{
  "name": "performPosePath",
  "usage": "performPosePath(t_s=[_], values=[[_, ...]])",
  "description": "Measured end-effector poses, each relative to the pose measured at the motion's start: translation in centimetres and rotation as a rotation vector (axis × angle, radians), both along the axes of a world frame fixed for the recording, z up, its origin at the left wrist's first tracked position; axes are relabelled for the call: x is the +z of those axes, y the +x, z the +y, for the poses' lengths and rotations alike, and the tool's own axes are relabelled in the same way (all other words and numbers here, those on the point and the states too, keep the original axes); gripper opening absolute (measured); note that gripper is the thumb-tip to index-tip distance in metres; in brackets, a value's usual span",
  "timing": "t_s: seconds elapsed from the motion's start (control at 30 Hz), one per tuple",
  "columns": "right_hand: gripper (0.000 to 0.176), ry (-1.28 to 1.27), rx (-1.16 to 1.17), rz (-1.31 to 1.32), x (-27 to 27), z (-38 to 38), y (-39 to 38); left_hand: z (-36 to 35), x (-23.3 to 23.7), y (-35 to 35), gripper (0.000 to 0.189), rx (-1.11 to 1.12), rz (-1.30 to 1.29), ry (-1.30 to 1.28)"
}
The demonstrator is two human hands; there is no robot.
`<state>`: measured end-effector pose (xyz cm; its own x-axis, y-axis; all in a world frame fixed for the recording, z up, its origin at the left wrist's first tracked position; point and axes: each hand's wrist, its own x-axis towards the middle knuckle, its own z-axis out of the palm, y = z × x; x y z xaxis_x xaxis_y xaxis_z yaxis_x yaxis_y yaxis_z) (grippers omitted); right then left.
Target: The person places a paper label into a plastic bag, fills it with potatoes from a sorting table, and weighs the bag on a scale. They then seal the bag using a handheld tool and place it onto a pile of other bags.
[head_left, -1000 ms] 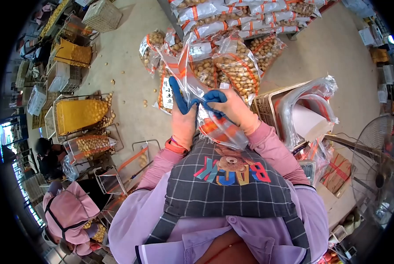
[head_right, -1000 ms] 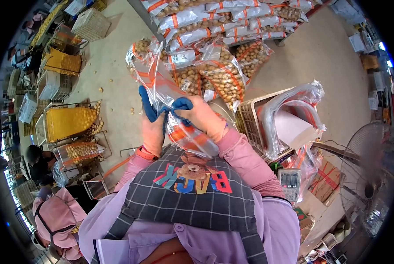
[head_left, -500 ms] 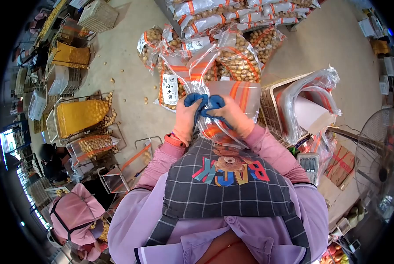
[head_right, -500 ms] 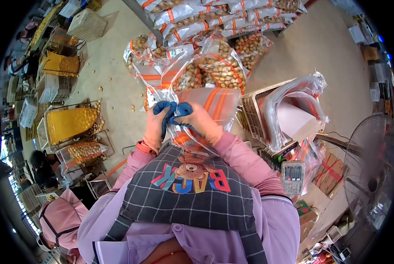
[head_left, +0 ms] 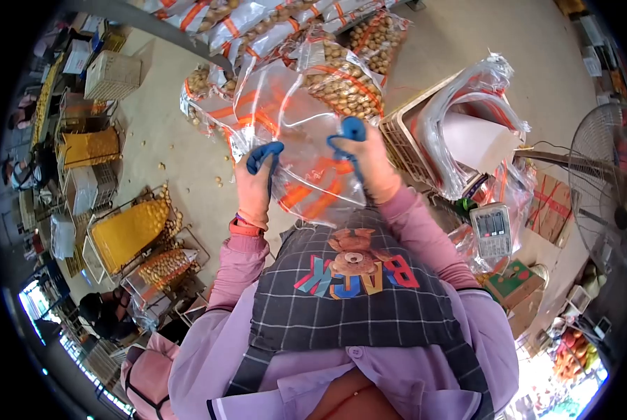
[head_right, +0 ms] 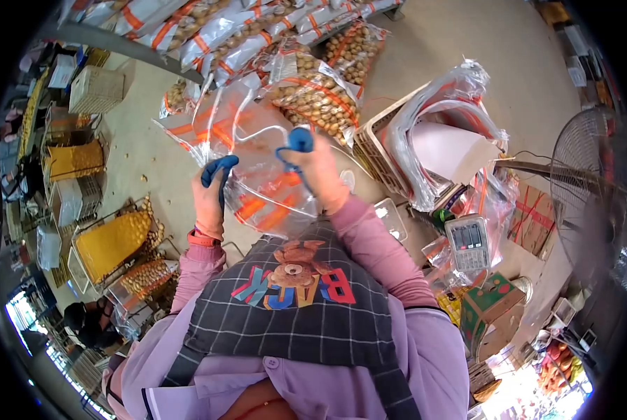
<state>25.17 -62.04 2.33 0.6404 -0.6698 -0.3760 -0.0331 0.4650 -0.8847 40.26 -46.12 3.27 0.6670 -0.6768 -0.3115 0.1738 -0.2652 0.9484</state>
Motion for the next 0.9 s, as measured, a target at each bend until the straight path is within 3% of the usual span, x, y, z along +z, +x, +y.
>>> performPosePath(t_s=[0.07,0.1,0.13,0.2,0.27,0.33,0.4,0.43,0.47,0.53,0.57,0.6,0.63,0.67,0.73,0.8,0.83,0.9], values=[[0.019,0.026,-0.01,-0.017,-1.1,-0.4,-0.3,-1.6,-1.9,0.0,0.034,0.034,-0.417,0.161],[0.019,-0.045,-0.069,0.036,-1.3,-1.1,-0.9,-2.3,-2.2,-0.1,0.026,0.078,-0.507,0.186],[0.019,-0.116,-0.137,0.091,-1.8,-2.1,-1.6,-3.2,-1.1,-0.4,0.026,0.059,-0.516,0.186],[0.017,-0.278,-0.19,0.228,-7.8,-6.9,-5.8,-5.5,1.1,-2.4,0.024,0.169,-0.27,-0.081],[0.022,0.167,-0.312,-0.003,-7.5,-11.2,-11.5,-4.5,-0.3,-1.5,0.028,-0.009,-0.286,0.185],[0.036,-0.579,-0.255,0.626,-12.4,-16.0,-19.0,-5.5,-0.5,-1.5,0.027,-0.237,-0.447,0.085],[0.048,-0.87,-0.046,1.054,-13.6,-19.3,-24.4,-8.0,1.0,-2.9,0.023,-0.204,-0.49,0.133],[0.057,-0.949,0.204,1.24,-15.3,-20.6,-26.7,-9.2,1.8,-3.5,0.025,-0.204,-0.411,0.203],[0.057,-0.943,0.197,1.235,-16.7,-21.4,-28.1,-10.6,1.8,-4.4,0.025,-0.21,-0.418,0.205],[0.057,-1.21,0.694,1.482,-19.9,-22.3,-30.1,-12.7,1.8,-6.2,0.035,-0.191,-0.563,0.129],[0.058,-1.226,0.791,1.462,-23.8,-22.8,-31.8,-13.4,2.4,-6.5,0.044,-0.27,-0.574,0.231],[0.06,-1.175,0.897,1.509,-29.4,-23.7,-33.8,-14.0,1.8,-7.2,0.039,-0.157,-0.441,0.17],[0.058,-1.217,0.945,1.598,-31.2,-23.8,-34.7,-14.2,1.3,-7.5,0.036,-0.176,-0.489,0.185],[0.06,-1.075,1.148,1.747,-29.5,-24.0,-33.7,-14.1,1.0,-7.4,0.032,-0.192,-0.542,0.208],[0.064,-0.989,1.191,1.736,-31.4,-24.9,-33.7,-13.3,1.2,-6.9,0.029,-0.313,-0.685,0.572],[0.059,-0.808,1.3,1.685,-25.4,-24.5,-30.6,-13.5,1.5,-6.6,0.029,-0.365,-0.753,0.555],[0.041,-0.866,1.35,1.629,-19.7,-24.3,-28.5,-13.3,0.9,-6.2,0.031,-0.329,-0.644,0.537],[0.034,-0.898,1.276,1.499,-19.4,-26.0,-29.5,-13.9,1.3,-6.4,0.032,-0.313,-0.623,0.522]])
